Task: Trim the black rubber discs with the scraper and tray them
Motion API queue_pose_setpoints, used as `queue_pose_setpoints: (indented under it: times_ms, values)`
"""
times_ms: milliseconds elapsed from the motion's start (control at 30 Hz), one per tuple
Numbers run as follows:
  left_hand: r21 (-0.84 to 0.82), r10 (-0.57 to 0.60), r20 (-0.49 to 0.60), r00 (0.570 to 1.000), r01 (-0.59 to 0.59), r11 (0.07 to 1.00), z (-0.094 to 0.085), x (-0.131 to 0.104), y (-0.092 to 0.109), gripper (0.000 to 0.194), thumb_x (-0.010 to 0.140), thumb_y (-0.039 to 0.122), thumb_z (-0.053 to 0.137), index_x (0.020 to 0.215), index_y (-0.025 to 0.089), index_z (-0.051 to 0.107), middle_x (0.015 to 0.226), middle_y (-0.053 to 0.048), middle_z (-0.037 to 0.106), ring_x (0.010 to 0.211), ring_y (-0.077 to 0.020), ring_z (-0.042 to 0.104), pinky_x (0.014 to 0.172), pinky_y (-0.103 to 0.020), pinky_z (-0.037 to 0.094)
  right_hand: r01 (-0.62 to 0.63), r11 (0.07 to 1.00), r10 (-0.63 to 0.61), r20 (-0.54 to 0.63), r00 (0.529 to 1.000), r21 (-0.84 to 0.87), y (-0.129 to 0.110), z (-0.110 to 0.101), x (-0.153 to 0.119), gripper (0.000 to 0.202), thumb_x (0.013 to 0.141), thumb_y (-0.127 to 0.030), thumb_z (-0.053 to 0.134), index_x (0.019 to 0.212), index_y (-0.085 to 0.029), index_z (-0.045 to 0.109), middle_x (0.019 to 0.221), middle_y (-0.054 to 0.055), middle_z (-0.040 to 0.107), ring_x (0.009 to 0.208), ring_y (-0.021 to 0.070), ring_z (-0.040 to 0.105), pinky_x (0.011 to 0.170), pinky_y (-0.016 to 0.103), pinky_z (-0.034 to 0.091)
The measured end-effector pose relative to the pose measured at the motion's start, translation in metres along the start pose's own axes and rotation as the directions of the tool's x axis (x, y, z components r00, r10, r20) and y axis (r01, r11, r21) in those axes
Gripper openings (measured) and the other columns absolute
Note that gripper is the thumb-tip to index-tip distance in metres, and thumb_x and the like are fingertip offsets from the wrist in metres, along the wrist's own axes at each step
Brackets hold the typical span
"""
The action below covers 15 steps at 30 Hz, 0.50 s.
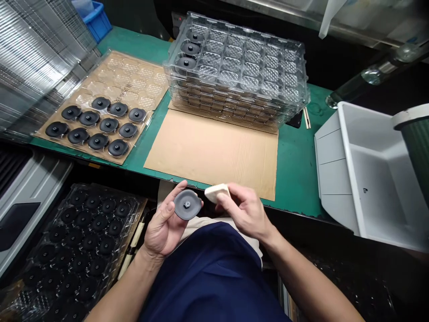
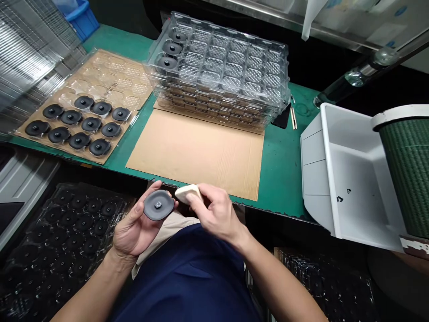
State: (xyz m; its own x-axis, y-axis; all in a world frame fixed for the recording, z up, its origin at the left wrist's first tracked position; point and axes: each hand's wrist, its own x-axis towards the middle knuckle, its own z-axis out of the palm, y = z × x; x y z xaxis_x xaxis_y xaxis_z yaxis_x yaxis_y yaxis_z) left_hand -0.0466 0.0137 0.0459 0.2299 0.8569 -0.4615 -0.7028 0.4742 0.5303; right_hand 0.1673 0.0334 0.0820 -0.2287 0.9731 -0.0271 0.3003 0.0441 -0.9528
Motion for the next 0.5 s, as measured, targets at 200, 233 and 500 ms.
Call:
queue_pose_setpoints:
  times_ms: [200,233,500]
  values:
    - [0.164,0.095,-0.07,0.993,-0.082,0.983,0.009,0.001,-0.014,0.044,0.087,0.035,0.075,0.129,0.024,0.071,0.117,-0.011,0.076,0.11,-0.0296,0.072,0.083,-0.034,0.061,-0.274,0.806,0.202,0.191,0.961,0.525,0.015,0.037,-0.034,0.032,0.101,-0.047,0.058,0.1,-0.018,0.07,0.091,0.005,0.07,0.082,0.0199,0.069,0.068,0.028,0.055]
    - [0.192,0.109,-0.085,0.99,-0.091,0.977,0.011,0.002,-0.018,0.039,0.088,0.034,0.074,0.126,0.023,0.073,0.115,-0.011,0.077,0.108,-0.0285,0.072,0.084,-0.033,0.06,-0.25,0.806,0.201,0.149,0.968,0.537,0.016,0.04,-0.035,0.03,0.101,-0.046,0.059,0.1,-0.018,0.07,0.091,0.005,0.069,0.081,0.019,0.068,0.07,0.028,0.055]
    - [0.283,0.09,-0.069,0.993,-0.067,0.957,0.024,0.005,-0.032,0.029,0.089,0.027,0.074,0.118,0.021,0.074,0.115,-0.011,0.077,0.107,-0.0233,0.072,0.088,-0.031,0.059,-0.157,0.899,0.201,-0.068,0.977,0.408,0.017,0.026,-0.034,0.031,0.101,-0.046,0.059,0.095,-0.018,0.069,0.08,0.001,0.063,0.071,0.0143,0.06,0.066,0.024,0.053]
